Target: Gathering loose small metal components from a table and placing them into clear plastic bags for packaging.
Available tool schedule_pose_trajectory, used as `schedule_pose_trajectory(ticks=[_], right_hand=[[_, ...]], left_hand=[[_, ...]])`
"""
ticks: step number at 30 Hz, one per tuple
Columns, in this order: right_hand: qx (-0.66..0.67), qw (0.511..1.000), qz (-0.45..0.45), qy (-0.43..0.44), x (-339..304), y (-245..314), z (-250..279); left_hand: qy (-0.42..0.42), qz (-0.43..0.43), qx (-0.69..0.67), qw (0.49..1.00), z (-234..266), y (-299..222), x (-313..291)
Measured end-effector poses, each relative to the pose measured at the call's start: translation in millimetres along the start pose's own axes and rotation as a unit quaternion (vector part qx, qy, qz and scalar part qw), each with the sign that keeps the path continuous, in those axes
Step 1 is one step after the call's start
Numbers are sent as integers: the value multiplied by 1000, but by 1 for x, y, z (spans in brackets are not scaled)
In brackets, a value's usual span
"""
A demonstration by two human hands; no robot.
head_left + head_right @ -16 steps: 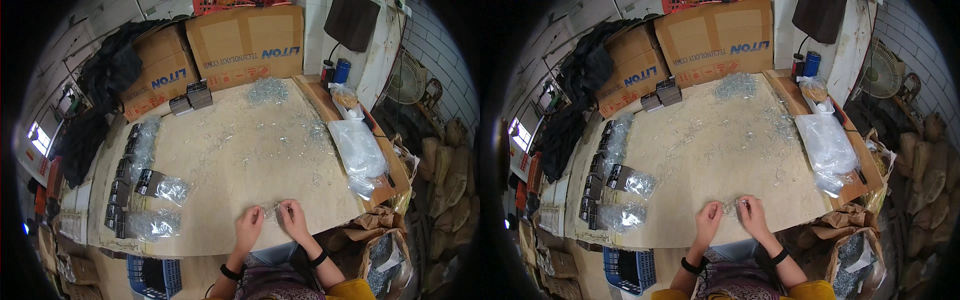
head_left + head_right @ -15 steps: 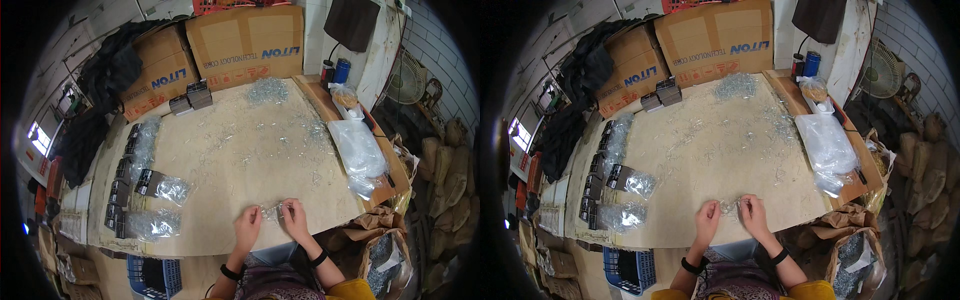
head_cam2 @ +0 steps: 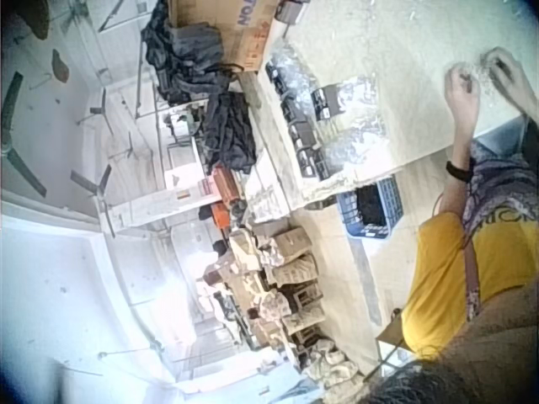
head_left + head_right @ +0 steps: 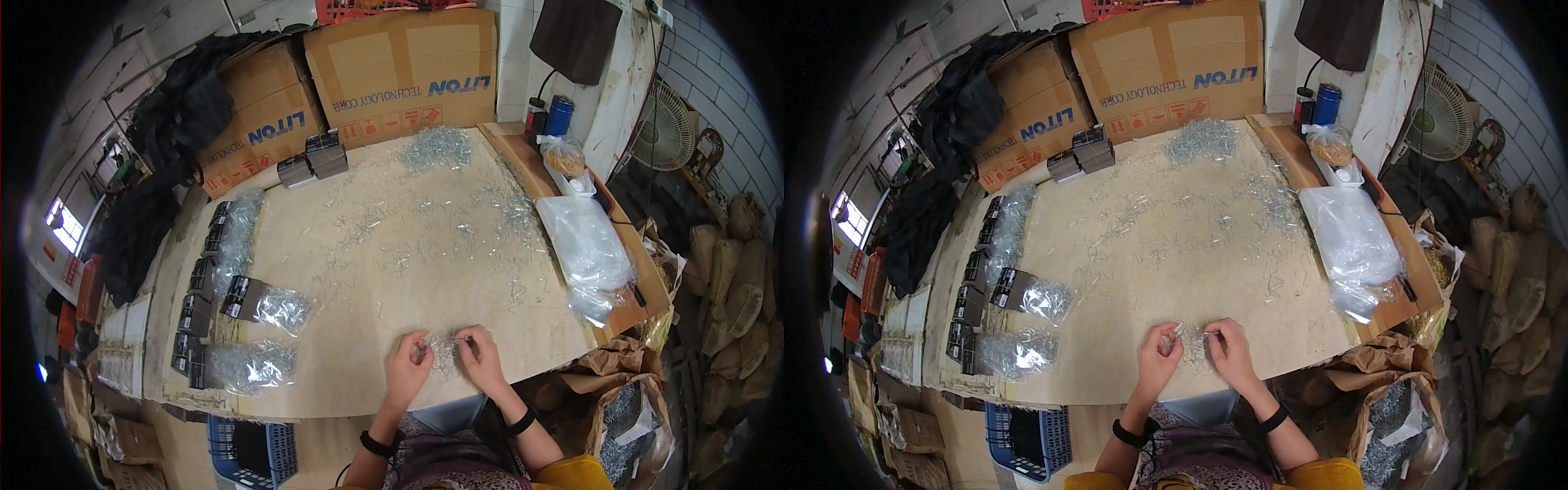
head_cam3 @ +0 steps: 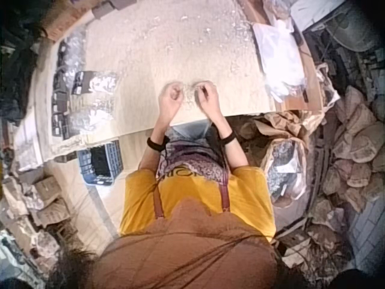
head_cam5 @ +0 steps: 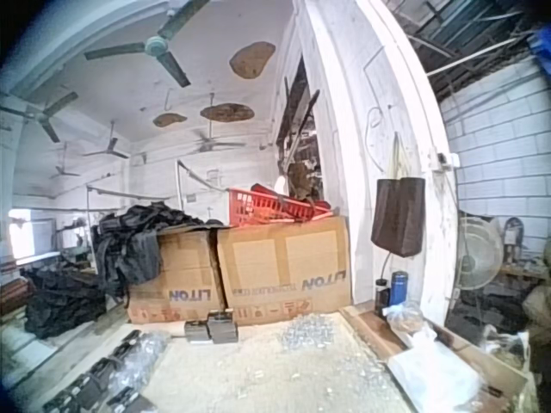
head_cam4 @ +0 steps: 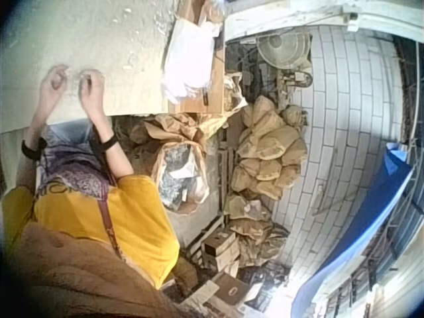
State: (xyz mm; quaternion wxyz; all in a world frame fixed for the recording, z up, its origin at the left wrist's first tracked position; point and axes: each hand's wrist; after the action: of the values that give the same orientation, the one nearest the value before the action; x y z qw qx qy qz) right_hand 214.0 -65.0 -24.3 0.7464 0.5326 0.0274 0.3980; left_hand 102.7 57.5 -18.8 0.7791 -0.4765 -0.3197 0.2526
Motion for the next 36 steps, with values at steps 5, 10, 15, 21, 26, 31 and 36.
schedule_pose_trajectory(ticks=[5,10,15,21,26,31,36], right_hand=[[82,993,-60,-65,0,-3,-5],[106,986,-113,-64,0,4,-2],[61,991,-54,-110,3,5,2],[75,992,-64,-83,4,10,1],[61,997,-17,-40,23,7,4],[65,997,-34,8,31,3,7],[138,986,-94,13,34,11,4]], left_hand=[[-54,-36,26,998,2,11,1],[-103,-82,67,989,1,7,2],[-130,-85,136,978,3,-21,-5],[47,-187,211,958,5,-28,-30],[56,-180,201,961,9,-28,-42],[44,-148,194,969,4,-42,-34],[31,-155,207,965,0,-50,-15]])
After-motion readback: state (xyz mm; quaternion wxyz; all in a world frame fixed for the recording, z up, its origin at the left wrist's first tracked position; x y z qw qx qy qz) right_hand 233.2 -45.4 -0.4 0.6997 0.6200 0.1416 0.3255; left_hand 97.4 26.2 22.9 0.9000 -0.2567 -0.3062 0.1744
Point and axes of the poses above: each hand's wrist, its own x-axis towards the middle knuckle, its own z-axis out of the back of the hand, y = z × x, and after that the axes turned 3 degrees about -x, right-handed
